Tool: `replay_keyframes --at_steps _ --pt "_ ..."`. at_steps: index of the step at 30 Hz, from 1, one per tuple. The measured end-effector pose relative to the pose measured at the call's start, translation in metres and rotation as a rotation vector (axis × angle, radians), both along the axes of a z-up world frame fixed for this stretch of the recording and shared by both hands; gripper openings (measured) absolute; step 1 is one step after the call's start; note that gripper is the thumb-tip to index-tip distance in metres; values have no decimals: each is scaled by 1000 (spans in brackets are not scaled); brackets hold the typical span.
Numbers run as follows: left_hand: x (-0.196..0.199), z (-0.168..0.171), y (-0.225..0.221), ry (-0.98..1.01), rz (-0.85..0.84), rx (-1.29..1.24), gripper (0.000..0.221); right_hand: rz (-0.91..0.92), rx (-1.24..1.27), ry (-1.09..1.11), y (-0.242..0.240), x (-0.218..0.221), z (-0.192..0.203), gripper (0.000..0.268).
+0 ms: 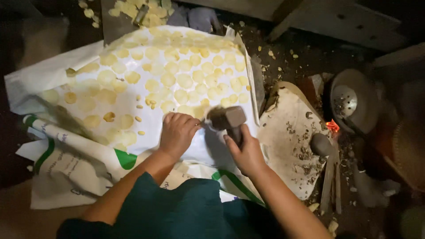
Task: Flattening roasted nuts with a mallet on a stone block to create crackers
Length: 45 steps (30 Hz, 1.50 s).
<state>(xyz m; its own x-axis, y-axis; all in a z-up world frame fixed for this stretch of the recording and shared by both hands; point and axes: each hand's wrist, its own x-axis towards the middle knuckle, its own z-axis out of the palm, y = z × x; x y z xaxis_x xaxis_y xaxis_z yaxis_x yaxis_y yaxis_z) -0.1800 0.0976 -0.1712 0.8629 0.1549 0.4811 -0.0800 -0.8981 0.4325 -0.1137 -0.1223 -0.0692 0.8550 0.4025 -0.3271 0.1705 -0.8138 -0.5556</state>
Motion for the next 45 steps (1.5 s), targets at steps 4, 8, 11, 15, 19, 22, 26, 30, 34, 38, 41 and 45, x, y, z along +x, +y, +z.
replay_keyframes --at_steps 4,8,11,15,19,22,26,30,34,38,41,45 --pt "4 0 4 42 10 -8 13 -12 658 -268 6 -1 23 28" --pt "-7 -29 15 138 116 140 37 139 437 -491 5 -16 -58 15" --pt "-42 32 36 180 364 209 73 116 -109 -151 34 -13 -75 59" --pt "-46 13 67 200 401 213 80 160 -186 9 37 3 -46 50" --pt "-40 -2 88 6 344 157 57 114 -51 -22 54 10 23 46" --pt "-47 -20 99 -70 362 176 34 26 24 -95 52 -6 17 42" --pt "-42 -13 102 -19 324 1 16 142 -156 -132 35 -12 -84 56" --pt "-35 14 98 -57 260 126 43 176 -167 -12 53 6 -34 52" --pt "-30 6 102 -61 213 160 22 155 -84 -56 57 8 -1 48" --pt "-21 0 106 -64 240 137 31 198 -181 -132 46 -12 -56 55" --pt "-13 2 101 -68 287 186 26 211 -173 -30 39 2 -55 52" --pt "-38 35 64 -104 167 159 28 114 -48 -12 44 -3 -20 44"
